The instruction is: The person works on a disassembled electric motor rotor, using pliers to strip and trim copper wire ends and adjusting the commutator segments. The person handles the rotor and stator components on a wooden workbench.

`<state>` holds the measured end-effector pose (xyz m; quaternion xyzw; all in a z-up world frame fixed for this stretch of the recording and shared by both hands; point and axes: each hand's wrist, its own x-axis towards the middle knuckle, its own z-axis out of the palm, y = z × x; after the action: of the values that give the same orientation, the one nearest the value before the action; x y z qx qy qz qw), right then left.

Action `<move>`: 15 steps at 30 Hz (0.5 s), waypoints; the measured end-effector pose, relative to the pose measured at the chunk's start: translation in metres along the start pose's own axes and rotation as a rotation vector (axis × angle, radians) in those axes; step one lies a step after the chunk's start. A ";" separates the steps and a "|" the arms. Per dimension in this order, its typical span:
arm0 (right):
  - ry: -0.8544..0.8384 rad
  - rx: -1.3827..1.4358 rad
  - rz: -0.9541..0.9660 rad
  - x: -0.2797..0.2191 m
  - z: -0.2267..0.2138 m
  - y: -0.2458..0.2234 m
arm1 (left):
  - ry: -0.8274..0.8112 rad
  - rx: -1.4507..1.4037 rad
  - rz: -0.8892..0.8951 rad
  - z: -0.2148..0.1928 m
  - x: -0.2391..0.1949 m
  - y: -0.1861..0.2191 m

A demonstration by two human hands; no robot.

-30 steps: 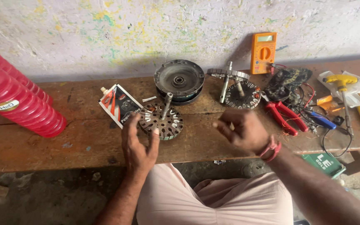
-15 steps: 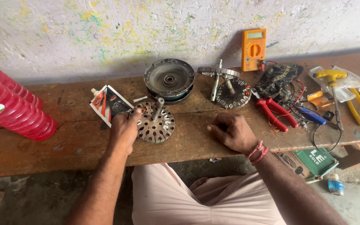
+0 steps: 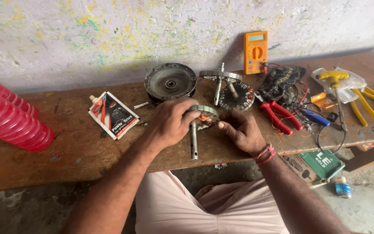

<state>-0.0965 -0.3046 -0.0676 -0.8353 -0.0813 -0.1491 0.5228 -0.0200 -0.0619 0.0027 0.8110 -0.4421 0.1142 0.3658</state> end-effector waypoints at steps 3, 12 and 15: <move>-0.036 0.195 -0.118 -0.002 -0.004 0.001 | 0.065 -0.075 0.263 0.011 0.013 -0.008; -0.137 0.054 -0.267 -0.002 -0.009 0.006 | -0.012 -0.385 0.101 0.018 -0.020 -0.042; -0.165 0.080 -0.303 0.000 -0.007 0.000 | 0.222 -0.259 0.047 0.023 -0.030 -0.033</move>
<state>-0.0979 -0.3109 -0.0648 -0.8016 -0.2550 -0.1538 0.5185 -0.0139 -0.0475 -0.0447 0.7288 -0.4289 0.1540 0.5110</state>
